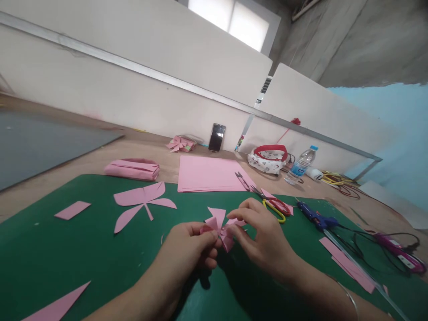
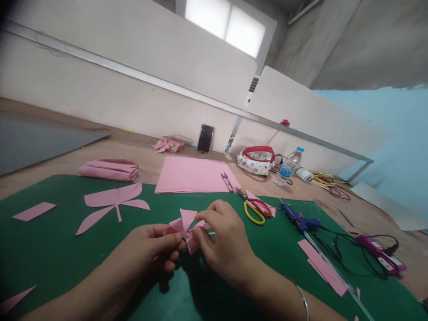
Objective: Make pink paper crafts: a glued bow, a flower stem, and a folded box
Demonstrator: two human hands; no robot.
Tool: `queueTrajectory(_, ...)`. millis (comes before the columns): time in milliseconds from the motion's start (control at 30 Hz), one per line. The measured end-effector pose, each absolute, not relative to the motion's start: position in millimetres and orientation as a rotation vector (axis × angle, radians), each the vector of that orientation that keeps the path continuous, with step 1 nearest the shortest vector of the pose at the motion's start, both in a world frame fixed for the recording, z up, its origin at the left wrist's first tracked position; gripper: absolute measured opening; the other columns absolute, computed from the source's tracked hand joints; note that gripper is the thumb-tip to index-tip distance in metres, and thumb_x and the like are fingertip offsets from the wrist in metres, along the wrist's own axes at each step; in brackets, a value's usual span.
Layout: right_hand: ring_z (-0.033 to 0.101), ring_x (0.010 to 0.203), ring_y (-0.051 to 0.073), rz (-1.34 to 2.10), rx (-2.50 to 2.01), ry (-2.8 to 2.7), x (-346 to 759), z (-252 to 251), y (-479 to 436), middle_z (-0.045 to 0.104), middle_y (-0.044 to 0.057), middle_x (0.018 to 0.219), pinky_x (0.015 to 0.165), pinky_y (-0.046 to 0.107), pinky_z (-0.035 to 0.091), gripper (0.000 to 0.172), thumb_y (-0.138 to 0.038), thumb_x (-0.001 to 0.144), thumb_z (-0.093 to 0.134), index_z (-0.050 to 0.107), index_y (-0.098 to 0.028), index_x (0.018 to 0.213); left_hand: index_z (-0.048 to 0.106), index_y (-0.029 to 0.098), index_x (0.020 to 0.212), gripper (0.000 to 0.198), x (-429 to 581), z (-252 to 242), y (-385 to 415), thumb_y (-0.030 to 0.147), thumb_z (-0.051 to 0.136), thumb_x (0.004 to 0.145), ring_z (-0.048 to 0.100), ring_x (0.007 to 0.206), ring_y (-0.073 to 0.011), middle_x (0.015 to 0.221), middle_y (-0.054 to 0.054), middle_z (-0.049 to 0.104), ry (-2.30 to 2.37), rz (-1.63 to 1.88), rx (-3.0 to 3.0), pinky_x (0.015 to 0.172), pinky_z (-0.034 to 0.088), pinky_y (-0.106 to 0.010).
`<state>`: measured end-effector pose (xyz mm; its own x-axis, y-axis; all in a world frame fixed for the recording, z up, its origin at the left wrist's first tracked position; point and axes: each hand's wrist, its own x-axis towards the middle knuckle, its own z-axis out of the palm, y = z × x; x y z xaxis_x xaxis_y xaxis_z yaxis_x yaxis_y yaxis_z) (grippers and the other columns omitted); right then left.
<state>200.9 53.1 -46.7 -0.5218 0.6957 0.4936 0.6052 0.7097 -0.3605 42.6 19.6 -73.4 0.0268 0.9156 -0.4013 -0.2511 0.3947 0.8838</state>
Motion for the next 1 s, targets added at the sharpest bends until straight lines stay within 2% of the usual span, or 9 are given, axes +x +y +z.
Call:
queueTrajectory(100, 0.051, 0.073, 0.017, 0.21, -1.039, -2.283, 196, -51, 51, 0.055, 0.004, 0.076, 0.064, 0.03, 0.04, 0.009, -0.01, 0.078, 0.057, 0.065, -0.016, 0.079, 0.062, 0.011, 0.064, 0.015, 43, -75, 19, 0.025, 0.063, 0.069, 0.048, 0.042, -0.0045, 0.054, 0.001, 0.058, 1.199, 1.014, 0.725, 0.046, 0.04, -0.016)
queueTrajectory(233, 0.05, 0.07, 0.017, 0.16, -0.987, -2.289, 192, -56, 50, 0.055, 0.004, 0.071, 0.062, 0.03, 0.038, 0.013, -0.009, 0.076, 0.056, 0.06, -0.015, 0.066, 0.061, 0.012, 0.065, 0.017, 42, -74, 18, 0.028, 0.063, 0.07, 0.05, 0.042, -0.0056, 0.054, 0.001, 0.057, 1.211, 1.01, 0.751, 0.044, 0.039, -0.016)
queueTrajectory(333, 0.05, 0.07, 0.017, 0.055, -0.944, -2.295, 190, -59, 50, 0.055, 0.005, 0.071, 0.062, 0.03, 0.038, 0.012, -0.008, 0.075, 0.055, 0.059, -0.014, 0.066, 0.06, 0.014, 0.064, 0.017, 42, -74, 19, 0.029, 0.066, 0.066, 0.051, 0.042, -0.0078, 0.053, 0.002, 0.056, 1.212, 1.006, 0.764, 0.041, 0.038, -0.017)
queueTrajectory(433, 0.051, 0.072, 0.017, -0.025, -0.893, -2.275, 188, -64, 49, 0.056, 0.006, 0.072, 0.063, 0.03, 0.04, 0.012, -0.007, 0.077, 0.054, 0.059, -0.014, 0.067, 0.061, 0.012, 0.062, 0.024, 42, -74, 20, 0.034, 0.071, 0.062, 0.052, 0.043, -0.0089, 0.053, 0.001, 0.057, 1.202, 1.003, 0.761, 0.044, 0.042, -0.019)
queueTrajectory(533, 0.052, 0.072, 0.017, -0.08, -0.829, -2.245, 186, -67, 46, 0.057, 0.006, 0.071, 0.064, 0.029, 0.041, 0.016, -0.007, 0.08, 0.053, 0.058, -0.014, 0.066, 0.061, 0.011, 0.062, 0.031, 43, -74, 21, 0.041, 0.066, 0.069, 0.051, 0.045, -0.008, 0.054, -0.001, 0.058, 1.184, 1.015, 0.733, 0.048, 0.044, -0.02)
queueTrajectory(600, 0.052, 0.072, 0.016, -0.134, -0.789, -2.235, 185, -68, 43, 0.057, 0.006, 0.072, 0.064, 0.028, 0.041, 0.018, -0.007, 0.082, 0.052, 0.058, -0.015, 0.067, 0.059, 0.012, 0.062, 0.03, 45, -73, 20, 0.039, 0.062, 0.073, 0.05, 0.047, -0.0067, 0.056, -0.001, 0.057, 1.17, 1.035, 0.722, 0.049, 0.042, -0.018)
queueTrajectory(867, 0.043, 0.061, 0.015, -0.438, -0.663, -2.315, 184, -62, 36, 0.052, 0.005, 0.062, 0.055, 0.028, 0.035, 0.029, -0.007, 0.086, 0.05, 0.056, -0.015, 0.06, 0.057, 0.013, 0.058, 0.028, 47, -70, 17, 0.033, 0.058, 0.078, 0.045, 0.048, -0.0061, 0.054, 0.002, 0.054, 1.19, 1.083, 0.753, 0.049, 0.037, -0.018)
queueTrajectory(1000, 0.041, 0.06, 0.015, -0.543, -0.629, -2.317, 184, -62, 35, 0.051, 0.005, 0.059, 0.055, 0.029, 0.033, 0.027, -0.006, 0.084, 0.053, 0.056, -0.015, 0.059, 0.054, 0.014, 0.053, 0.033, 48, -72, 17, 0.036, 0.058, 0.077, 0.044, 0.045, -0.0066, 0.049, 0.003, 0.051, 1.225, 1.095, 0.778, 0.048, 0.032, -0.019)
